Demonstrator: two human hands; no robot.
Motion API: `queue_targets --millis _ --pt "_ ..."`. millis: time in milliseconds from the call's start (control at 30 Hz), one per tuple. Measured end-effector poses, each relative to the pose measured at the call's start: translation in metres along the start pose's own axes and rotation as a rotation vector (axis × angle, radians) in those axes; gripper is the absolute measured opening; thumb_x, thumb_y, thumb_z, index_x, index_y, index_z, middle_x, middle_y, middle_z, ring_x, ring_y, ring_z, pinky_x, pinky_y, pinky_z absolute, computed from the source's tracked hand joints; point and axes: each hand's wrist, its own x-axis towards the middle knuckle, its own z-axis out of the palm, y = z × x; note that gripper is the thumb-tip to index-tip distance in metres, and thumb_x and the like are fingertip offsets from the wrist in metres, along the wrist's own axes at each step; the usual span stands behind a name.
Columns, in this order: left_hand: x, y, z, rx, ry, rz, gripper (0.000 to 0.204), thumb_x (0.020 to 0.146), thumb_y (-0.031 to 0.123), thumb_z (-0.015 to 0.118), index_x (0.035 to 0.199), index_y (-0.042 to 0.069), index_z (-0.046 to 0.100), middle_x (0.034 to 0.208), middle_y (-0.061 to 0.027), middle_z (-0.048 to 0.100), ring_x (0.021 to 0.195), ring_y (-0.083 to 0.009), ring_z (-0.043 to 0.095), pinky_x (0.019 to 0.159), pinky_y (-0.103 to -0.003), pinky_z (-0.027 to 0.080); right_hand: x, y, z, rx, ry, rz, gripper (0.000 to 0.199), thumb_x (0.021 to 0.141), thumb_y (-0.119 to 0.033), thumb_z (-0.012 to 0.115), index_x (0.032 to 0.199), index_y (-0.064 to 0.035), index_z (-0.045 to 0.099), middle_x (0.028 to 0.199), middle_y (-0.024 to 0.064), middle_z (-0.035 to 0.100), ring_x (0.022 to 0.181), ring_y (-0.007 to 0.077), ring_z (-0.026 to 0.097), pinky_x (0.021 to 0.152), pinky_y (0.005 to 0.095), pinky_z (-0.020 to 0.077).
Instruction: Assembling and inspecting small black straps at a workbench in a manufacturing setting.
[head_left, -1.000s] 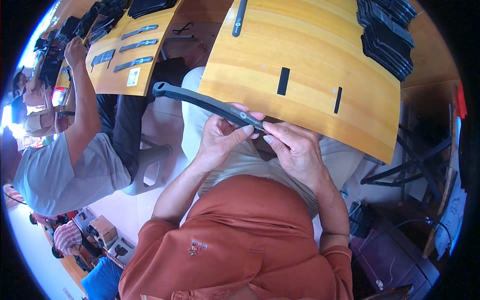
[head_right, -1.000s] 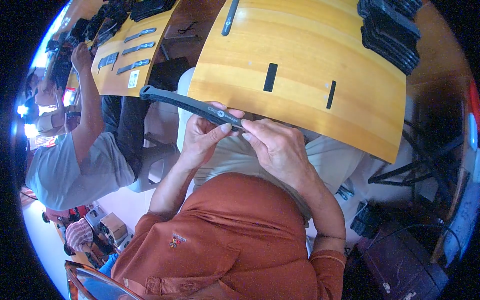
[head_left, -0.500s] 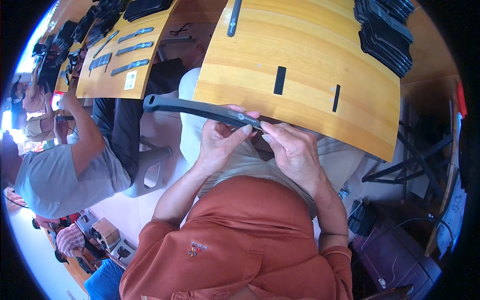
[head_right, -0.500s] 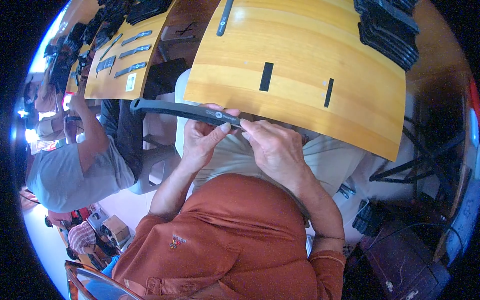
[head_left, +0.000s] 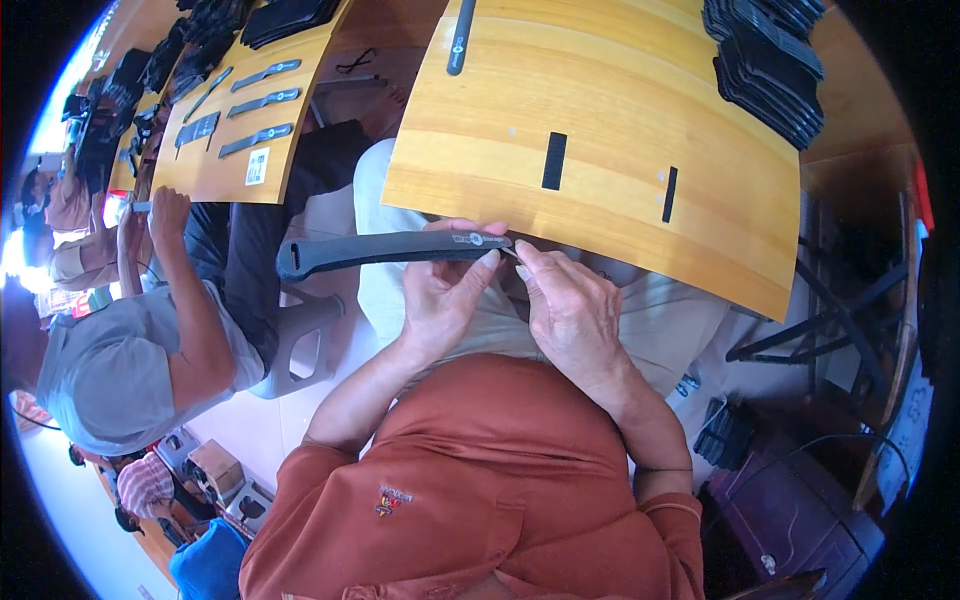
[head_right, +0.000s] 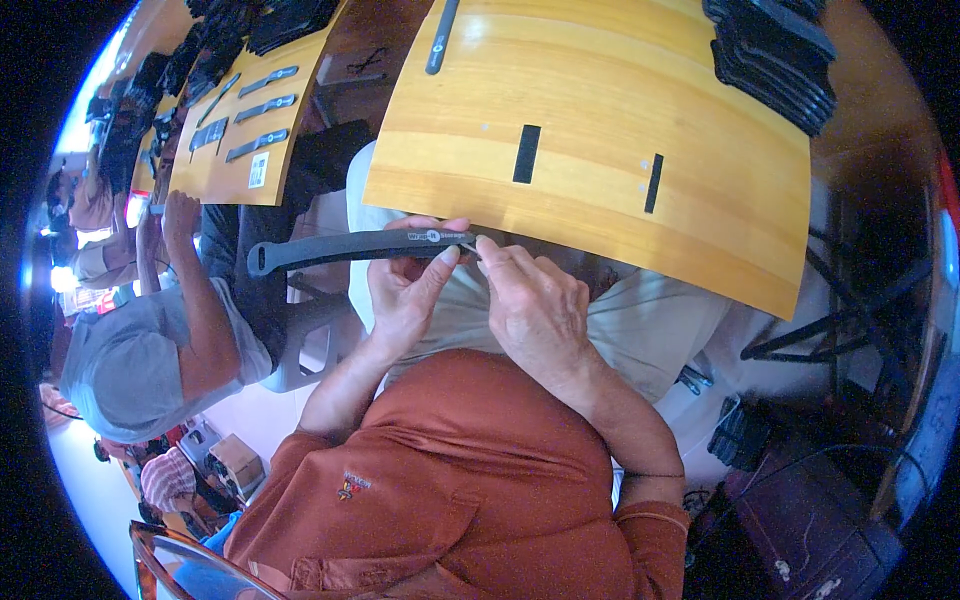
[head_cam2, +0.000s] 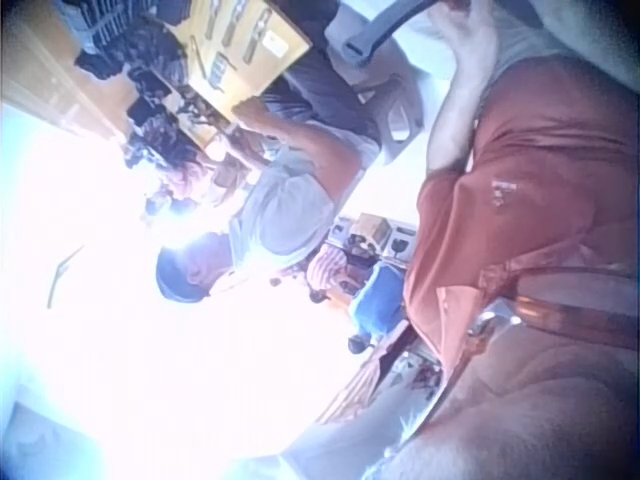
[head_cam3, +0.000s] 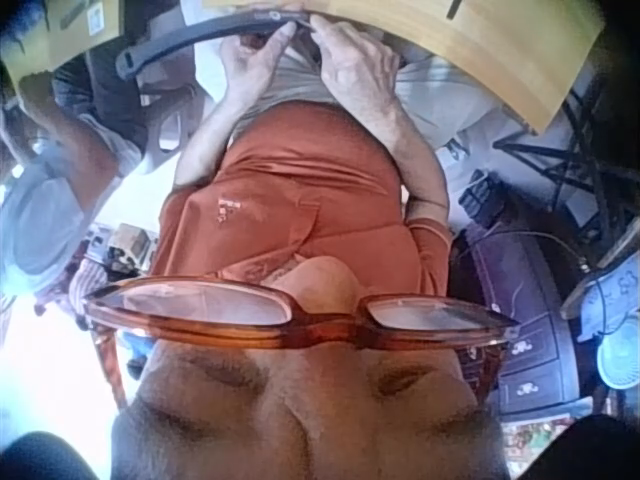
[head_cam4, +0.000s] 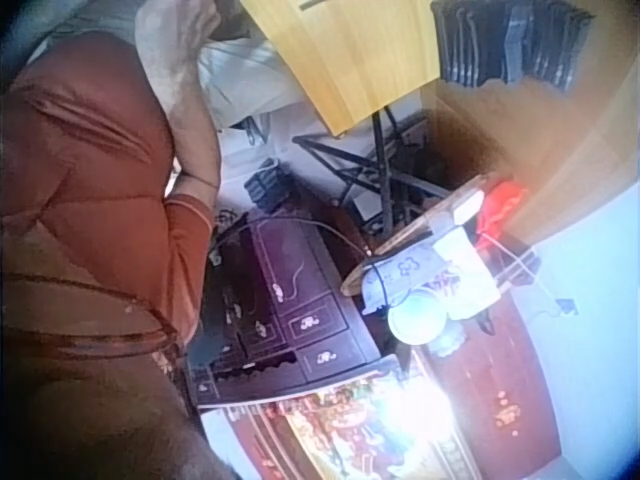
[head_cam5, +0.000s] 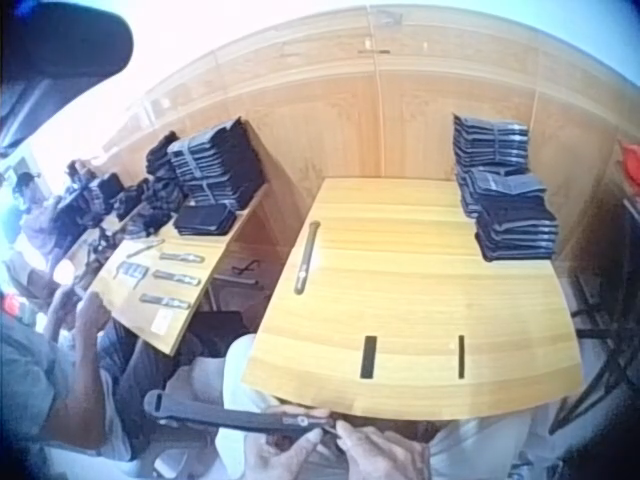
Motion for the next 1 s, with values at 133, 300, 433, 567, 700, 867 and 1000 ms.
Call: queue_targets --millis 133,300,433,567,700,867,1000 --pt "-0.004 -0.001 0.003 0.12 0.012 0.032 0.036 0.097 -0.002 0.067 0.128 -0.001 0.049 0.128 -0.0195 0.067 0.113 -0.0196 0.066 0.097 -0.032 0.055 -0.001 0.002 0.0 0.006 -0.016 0.007 0.025 0.091 -0.006 0.066 0.115 -0.0013 0.07 0.09 0.0109 0.072 0.066 0.0272 0.069 0.057 0.0409 0.0558" --pt "-0.006 -0.007 0.004 0.216 0.022 0.08 0.035 0.098 -0.003 0.066 0.128 -0.001 0.05 0.127 -0.0149 0.067 0.112 -0.0164 0.065 0.096 -0.029 0.054 0.001 -0.004 -0.003 -0.189 -0.048 -0.02 0.025 0.091 -0.007 0.065 0.115 -0.0006 0.07 0.088 0.0127 0.072 0.067 0.0277 0.07 0.058 0.0415 0.0565" --pt "-0.004 -0.005 0.004 0.087 -0.028 0.033 0.035 0.098 -0.003 0.067 0.129 -0.001 0.051 0.127 -0.012 0.067 0.111 -0.0139 0.065 0.095 -0.027 0.054 -0.002 0.012 0.005 0.027 -0.002 0.005 0.027 0.091 -0.007 0.067 0.117 -0.0006 0.069 0.087 0.0141 0.072 0.07 0.0302 0.071 0.06 0.0429 0.0569" --pt "0.002 0.004 0.003 0.021 -0.051 -0.017 0.033 0.098 -0.003 0.065 0.128 -0.001 0.051 0.124 -0.0177 0.068 0.109 -0.0207 0.068 0.096 -0.034 0.057 -0.002 0.02 0.003 0.182 0.003 -0.021 0.03 0.09 -0.005 0.069 0.119 -0.0013 0.068 0.09 0.0165 0.073 0.076 0.0331 0.073 0.064 0.044 0.0579" --pt "0.01 0.01 -0.004 -0.108 -0.149 -0.118 0.029 0.1 -0.001 0.064 0.126 0.0 0.052 0.123 -0.0151 0.068 0.107 -0.0193 0.068 0.093 -0.033 0.058 -0.001 0.02 0.004 0.213 0.057 -0.045 0.032 0.09 -0.003 0.068 0.122 -0.0044 0.068 0.095 0.0174 0.074 0.078 0.0316 0.074 0.067 0.0428 0.0588" --pt "0.009 0.011 -0.007 -0.13 -0.19 -0.181 0.026 0.1 0.0 0.064 0.124 0.001 0.054 0.123 -0.0111 0.069 0.104 -0.0155 0.067 0.091 -0.031 0.057 0.001 0.022 0.003 0.219 0.08 -0.109 0.039 0.088 0.002 0.065 0.126 -0.0081 0.068 0.093 0.0141 0.075 0.077 0.0287 0.074 0.066 0.0408 0.0589" --pt "0.007 0.008 0.003 -0.118 -0.137 -0.203 0.029 0.099 0.002 0.068 0.124 0.001 0.055 0.118 -0.0105 0.069 0.106 -0.0171 0.067 0.092 -0.033 0.057 -0.002 0.028 0.001 0.152 0.023 -0.143 0.045 0.086 0.003 0.063 0.128 -0.0094 0.068 0.091 0.0089 0.075 0.077 0.0264 0.073 0.065 0.0404 0.0588"
